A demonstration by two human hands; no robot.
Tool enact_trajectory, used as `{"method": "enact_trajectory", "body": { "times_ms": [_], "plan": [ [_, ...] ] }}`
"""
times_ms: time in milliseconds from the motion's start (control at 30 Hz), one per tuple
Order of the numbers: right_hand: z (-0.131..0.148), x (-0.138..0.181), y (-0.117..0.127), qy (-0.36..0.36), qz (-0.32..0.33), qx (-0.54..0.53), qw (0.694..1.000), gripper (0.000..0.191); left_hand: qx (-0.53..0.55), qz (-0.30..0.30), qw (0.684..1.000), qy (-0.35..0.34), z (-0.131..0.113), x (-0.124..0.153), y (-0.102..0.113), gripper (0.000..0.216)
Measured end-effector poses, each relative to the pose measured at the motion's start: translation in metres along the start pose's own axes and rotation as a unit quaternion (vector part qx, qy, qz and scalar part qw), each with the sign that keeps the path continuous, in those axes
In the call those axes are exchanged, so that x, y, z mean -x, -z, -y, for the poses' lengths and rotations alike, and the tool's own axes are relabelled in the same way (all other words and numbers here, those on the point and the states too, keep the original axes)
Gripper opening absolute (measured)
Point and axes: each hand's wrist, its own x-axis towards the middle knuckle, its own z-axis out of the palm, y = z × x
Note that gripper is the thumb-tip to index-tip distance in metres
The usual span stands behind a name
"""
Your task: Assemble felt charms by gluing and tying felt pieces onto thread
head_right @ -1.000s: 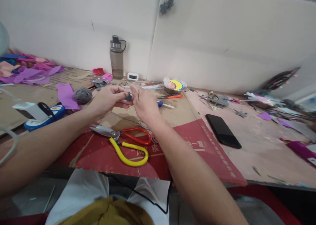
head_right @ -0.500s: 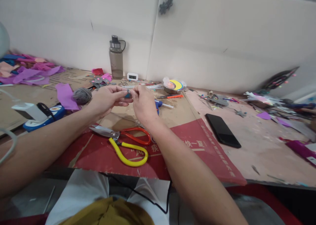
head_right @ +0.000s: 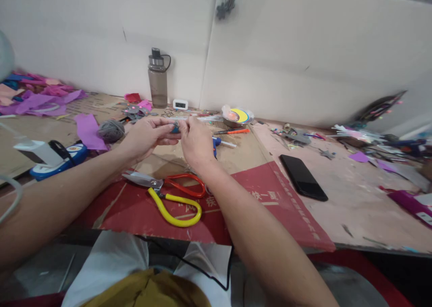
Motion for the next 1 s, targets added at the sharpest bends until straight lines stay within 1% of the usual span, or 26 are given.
{"method": "enact_trajectory", "body": {
  "times_ms": [167,300,433,500,600,733,800,900,1000],
  "plan": [
    [0.003,-0.0007,0.0008,-0.014,0.001,0.061,0.998,0.034,0.004,0.003,1.0,0.002,-0.0027,0.0025,-0.0038,0.017],
    [0.0038,-0.0006,0.0007,-0.015,-0.002,0.068,0.998,0.038,0.014,-0.007,1.0,0.005,-0.0045,0.0034,-0.0059,0.015],
    [0.0042,0.0007,0.0007,-0.014,-0.003,0.057,0.998,0.038,0.014,-0.002,1.0,-0.001,-0.003,0.0019,-0.0047,0.018],
    [0.0039,0.001,0.0003,-0.014,-0.002,0.038,0.999,0.037,0.004,-0.014,1.0,-0.003,-0.0023,0.0013,-0.0036,0.02],
    [0.0025,0.0003,-0.0012,-0.023,0.003,-0.005,1.0,0.038,-0.033,-0.029,0.999,-0.01,-0.0021,0.0017,-0.0026,0.021],
    [0.0001,-0.0018,-0.003,-0.047,0.004,-0.049,0.998,0.039,-0.074,-0.018,0.996,-0.036,-0.003,0.0038,-0.0032,0.022],
    [-0.0005,-0.0023,-0.003,-0.05,0.003,-0.061,0.997,0.039,-0.067,-0.009,0.997,-0.04,-0.0038,0.0049,-0.0042,0.021],
    [-0.0005,-0.0022,-0.0025,-0.049,0.002,-0.062,0.997,0.038,-0.037,0.003,0.999,-0.024,-0.0054,0.0058,-0.0061,0.02],
    [0.0,-0.0019,-0.0025,-0.047,0.004,-0.055,0.997,0.038,-0.019,0.0,1.0,-0.014,-0.006,0.0058,-0.0078,0.017]
  ]
}}
